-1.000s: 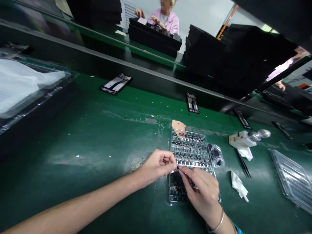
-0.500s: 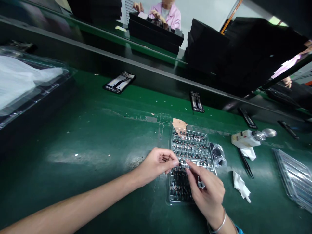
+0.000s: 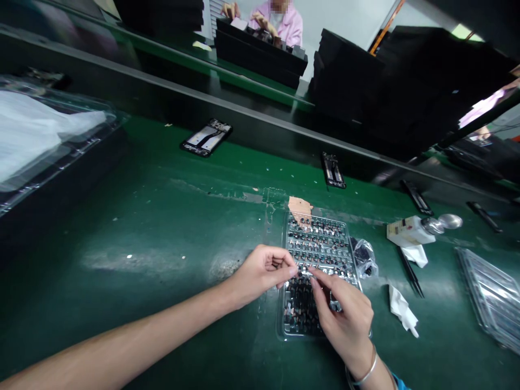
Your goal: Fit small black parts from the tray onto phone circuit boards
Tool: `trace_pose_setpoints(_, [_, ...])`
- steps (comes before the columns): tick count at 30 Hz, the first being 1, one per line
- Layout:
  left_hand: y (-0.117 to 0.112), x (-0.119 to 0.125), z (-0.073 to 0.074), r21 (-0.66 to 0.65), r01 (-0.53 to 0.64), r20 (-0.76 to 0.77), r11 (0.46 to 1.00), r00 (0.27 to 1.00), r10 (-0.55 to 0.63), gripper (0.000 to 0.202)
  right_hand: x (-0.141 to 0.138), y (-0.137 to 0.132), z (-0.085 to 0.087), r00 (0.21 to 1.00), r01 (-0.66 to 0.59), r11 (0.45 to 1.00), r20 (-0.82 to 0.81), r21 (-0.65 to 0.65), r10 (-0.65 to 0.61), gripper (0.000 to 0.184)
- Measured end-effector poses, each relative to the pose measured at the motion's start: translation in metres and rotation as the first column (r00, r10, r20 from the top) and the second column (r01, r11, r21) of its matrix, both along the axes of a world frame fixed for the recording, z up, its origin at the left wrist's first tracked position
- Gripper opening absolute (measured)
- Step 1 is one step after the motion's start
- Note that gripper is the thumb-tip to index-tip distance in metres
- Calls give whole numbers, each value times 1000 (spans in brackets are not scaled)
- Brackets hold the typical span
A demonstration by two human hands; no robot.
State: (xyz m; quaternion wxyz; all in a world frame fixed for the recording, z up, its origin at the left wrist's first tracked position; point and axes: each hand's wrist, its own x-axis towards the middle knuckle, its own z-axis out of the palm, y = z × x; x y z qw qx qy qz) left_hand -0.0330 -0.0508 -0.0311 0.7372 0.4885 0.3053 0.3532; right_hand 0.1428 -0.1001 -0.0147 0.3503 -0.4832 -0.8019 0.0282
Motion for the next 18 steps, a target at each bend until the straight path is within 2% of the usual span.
trace_pose_setpoints(2, [0, 1, 2, -10, -30, 7, 1000, 1000, 30, 14, -1, -2, 1, 1000, 5, 1000, -7, -30, -6, 26])
trace_pose_setpoints(4, [4, 0, 4, -10, -110, 10, 994, 994, 110, 15, -5, -2, 7, 1000, -7, 997, -16, -77, 5, 24])
trace_pose_setpoints(6, [15, -9, 7, 52, -275, -19, 960, 961, 277, 16, -12, 3, 17, 999, -49, 990, -15, -132, 48, 20])
trace_pose_setpoints(7, [24, -18, 9, 102, -375, -35, 921, 924, 380, 15, -18, 8, 24, 997, -73, 985, 2, -154, 74, 18])
trace_pose_setpoints(9, [46, -43, 10, 212, -584, -42, 784, 796, 604, 12, -33, 28, 39, 990, -100, 980, 83, -172, 115, 14])
trace_pose_setpoints(12, [82, -91, 5, 244, -790, 10, 563, 583, 813, 6, -70, 79, 56, 943, -44, 989, 320, -143, 88, 15])
trace_pose_setpoints(14, [100, -121, -3, 228, -877, 34, 423, 442, 897, 5, -103, 120, 59, 887, 7, 992, 460, -125, 52, 17])
trace_pose_setpoints(16, [110, -141, -13, 204, -923, 43, 326, 341, 939, 7, -139, 160, 55, 860, 11, 995, 508, -103, 44, 18])
trace_pose_setpoints(18, [114, -149, -20, 202, -935, 39, 290, 304, 952, 9, -173, 195, 47, 833, 5, 995, 552, -96, 49, 18])
